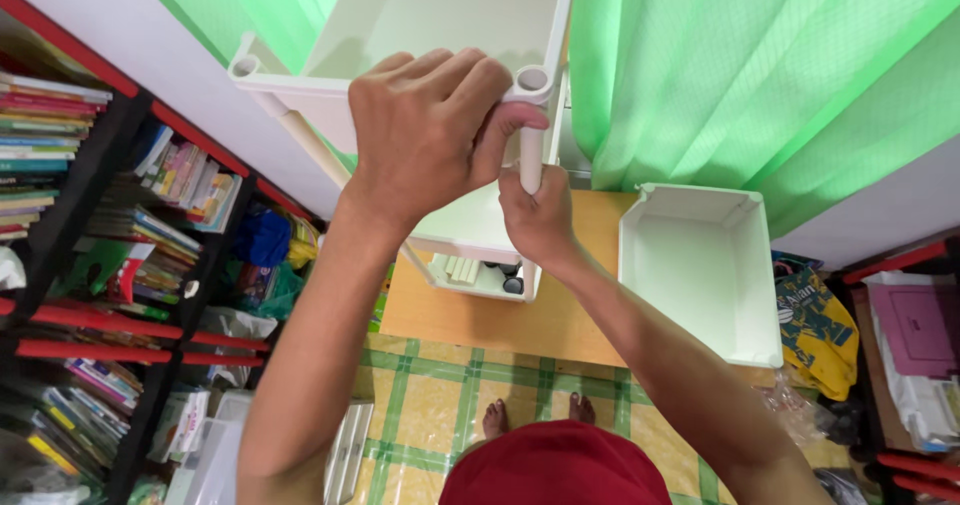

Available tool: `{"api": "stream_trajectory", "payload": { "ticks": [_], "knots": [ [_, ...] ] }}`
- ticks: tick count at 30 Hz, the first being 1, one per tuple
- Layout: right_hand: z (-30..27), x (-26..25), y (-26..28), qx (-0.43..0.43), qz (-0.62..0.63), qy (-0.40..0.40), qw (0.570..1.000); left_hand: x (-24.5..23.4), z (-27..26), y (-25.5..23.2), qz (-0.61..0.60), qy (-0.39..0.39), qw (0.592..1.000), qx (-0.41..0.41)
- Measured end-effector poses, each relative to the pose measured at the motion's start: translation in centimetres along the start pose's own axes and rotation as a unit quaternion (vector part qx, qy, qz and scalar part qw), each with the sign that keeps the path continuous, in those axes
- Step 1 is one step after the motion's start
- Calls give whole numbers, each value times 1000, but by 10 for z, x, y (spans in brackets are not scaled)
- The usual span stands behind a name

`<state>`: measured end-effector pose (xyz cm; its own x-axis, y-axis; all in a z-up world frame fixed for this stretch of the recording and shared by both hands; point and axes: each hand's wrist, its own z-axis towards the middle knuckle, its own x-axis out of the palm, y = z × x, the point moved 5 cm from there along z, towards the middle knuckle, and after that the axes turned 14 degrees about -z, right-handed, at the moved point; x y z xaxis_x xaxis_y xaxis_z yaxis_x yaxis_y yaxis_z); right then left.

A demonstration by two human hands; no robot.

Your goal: The person assembles a white plastic storage unit by inserting vertical poles into corner sockets of stacked bins. They repeatedly adjust and secure the poles, then place an additional bin onto the frame.

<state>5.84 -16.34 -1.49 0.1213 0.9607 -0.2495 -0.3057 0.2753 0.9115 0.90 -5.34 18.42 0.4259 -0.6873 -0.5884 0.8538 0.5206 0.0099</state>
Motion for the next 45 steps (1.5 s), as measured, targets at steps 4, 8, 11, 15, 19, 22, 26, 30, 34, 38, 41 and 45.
{"api": "stream_trajectory", "payload": {
  "ticks": [4, 8, 11, 15, 19, 22, 26, 30, 34, 38, 41, 45],
  "knots": [
    [-5, -2, 2, 1, -5, 8, 1000, -3, 2, 1, -12, 1, 1000, 19],
    [-10, -1, 5, 5, 10, 28, 1000, -9, -3, 3, -33, 24, 999, 18],
    [-11, -2, 7, 27, 5, 18, 999, -13, -6, 1, -31, 5, 999, 9],
    [-28, 17, 15, -4, 69, -35, 997, -18, -29, -23, 66, -127, 989, -28],
    [-39, 48, 5, 61, 161, 32, 985, 17, -84, -44, -67, -310, 922, -223],
    [-44, 45, -4, 0, 274, 93, 957, 63, -134, -36, -209, -352, 832, -374],
    [-19, 18, -39, 184, 608, 43, 771, 108, -176, -19, -414, -280, 747, -438],
    [7, 17, -58, 311, 661, 48, 682, 147, -199, -12, -387, -257, 723, -511],
    [18, 33, -70, 373, 675, 16, 636, 158, -205, -14, -356, -266, 730, -519],
    [37, 57, -91, 399, 715, 10, 575, 151, -198, -12, -350, -276, 737, -507],
    [42, 68, -112, 384, 711, 57, 587, 156, -201, -18, -354, -270, 718, -535],
    [59, 67, -116, 383, 642, 50, 662, 166, -208, -16, -347, -273, 695, -567]
  ]
}}
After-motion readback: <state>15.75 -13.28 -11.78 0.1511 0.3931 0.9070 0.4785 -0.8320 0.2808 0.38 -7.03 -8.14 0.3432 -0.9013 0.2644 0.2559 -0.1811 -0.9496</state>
